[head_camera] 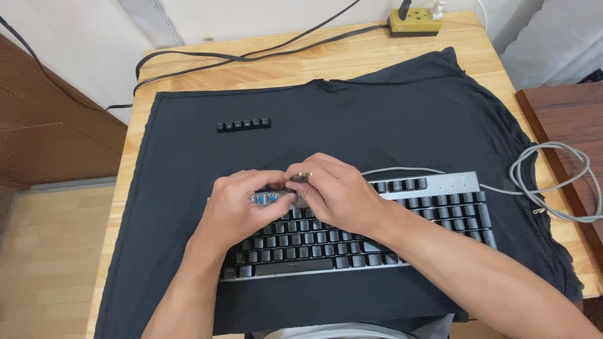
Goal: Removing keycaps and using a soldering iron to work on mechanical keyboard switches
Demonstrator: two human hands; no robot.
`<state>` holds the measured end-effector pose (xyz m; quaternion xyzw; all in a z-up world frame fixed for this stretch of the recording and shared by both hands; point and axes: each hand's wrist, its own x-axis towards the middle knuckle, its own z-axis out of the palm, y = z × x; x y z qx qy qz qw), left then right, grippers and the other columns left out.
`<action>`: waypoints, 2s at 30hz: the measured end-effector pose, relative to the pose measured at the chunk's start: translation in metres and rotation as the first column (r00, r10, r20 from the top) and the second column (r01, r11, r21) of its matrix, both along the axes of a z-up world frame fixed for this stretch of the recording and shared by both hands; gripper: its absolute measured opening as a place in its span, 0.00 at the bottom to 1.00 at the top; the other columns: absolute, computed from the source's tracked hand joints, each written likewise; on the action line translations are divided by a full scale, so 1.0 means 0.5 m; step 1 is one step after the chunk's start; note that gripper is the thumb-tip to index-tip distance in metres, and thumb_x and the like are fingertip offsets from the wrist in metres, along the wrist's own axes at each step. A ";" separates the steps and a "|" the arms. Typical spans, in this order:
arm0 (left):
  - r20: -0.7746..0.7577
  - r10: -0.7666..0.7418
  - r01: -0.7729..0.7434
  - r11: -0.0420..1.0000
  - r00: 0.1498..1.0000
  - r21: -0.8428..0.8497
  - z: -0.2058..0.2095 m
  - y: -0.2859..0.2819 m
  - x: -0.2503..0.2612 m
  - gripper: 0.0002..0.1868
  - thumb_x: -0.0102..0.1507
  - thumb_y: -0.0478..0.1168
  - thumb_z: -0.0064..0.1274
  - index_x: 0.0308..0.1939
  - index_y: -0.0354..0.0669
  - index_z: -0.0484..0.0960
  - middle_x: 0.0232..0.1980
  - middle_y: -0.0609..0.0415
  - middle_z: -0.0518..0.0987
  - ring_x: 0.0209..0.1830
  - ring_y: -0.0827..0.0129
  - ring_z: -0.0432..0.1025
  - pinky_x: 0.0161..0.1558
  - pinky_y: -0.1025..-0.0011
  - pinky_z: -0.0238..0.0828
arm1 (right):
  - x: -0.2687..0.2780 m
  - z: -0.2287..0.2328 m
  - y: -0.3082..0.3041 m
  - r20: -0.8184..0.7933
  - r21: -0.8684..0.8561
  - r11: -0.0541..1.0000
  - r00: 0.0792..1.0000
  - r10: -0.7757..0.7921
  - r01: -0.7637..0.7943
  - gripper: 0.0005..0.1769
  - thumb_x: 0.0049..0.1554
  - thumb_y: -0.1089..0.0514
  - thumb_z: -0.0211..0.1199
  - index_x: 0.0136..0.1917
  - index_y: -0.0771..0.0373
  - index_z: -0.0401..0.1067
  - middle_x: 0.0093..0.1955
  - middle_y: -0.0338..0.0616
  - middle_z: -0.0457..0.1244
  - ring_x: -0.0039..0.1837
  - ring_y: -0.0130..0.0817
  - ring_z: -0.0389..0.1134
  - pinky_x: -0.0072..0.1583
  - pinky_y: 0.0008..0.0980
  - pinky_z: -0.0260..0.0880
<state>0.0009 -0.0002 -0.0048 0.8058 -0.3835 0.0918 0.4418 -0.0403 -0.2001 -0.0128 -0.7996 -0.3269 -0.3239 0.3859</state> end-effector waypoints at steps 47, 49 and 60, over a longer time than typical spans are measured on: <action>0.031 -0.151 0.143 0.973 0.988 0.182 0.006 0.007 -0.005 0.08 0.65 0.36 0.58 0.45 0.51 0.90 0.45 0.57 0.89 0.48 0.60 0.81 0.48 0.66 0.75 | 0.184 0.063 -0.039 -0.467 -0.565 0.800 0.722 -0.511 0.200 0.13 0.60 0.54 0.64 0.58 0.55 0.78 0.47 0.40 0.72 0.52 0.44 0.75 0.52 0.46 0.75; 0.045 -0.149 0.138 0.974 0.988 0.178 0.003 0.008 -0.002 0.08 0.65 0.36 0.58 0.45 0.51 0.90 0.44 0.57 0.89 0.48 0.61 0.81 0.48 0.66 0.75 | 0.213 0.056 -0.024 -0.467 -0.584 0.788 0.714 -0.522 0.195 0.14 0.60 0.55 0.65 0.58 0.57 0.78 0.47 0.42 0.72 0.52 0.45 0.76 0.51 0.46 0.76; 0.074 -0.143 0.131 0.980 0.987 0.151 -0.019 0.010 0.003 0.08 0.65 0.38 0.58 0.46 0.54 0.89 0.44 0.62 0.88 0.48 0.66 0.81 0.48 0.68 0.75 | 0.285 0.010 0.017 -0.473 -0.638 0.758 0.709 -0.523 0.134 0.13 0.61 0.54 0.63 0.57 0.59 0.79 0.49 0.48 0.70 0.54 0.49 0.75 0.51 0.47 0.77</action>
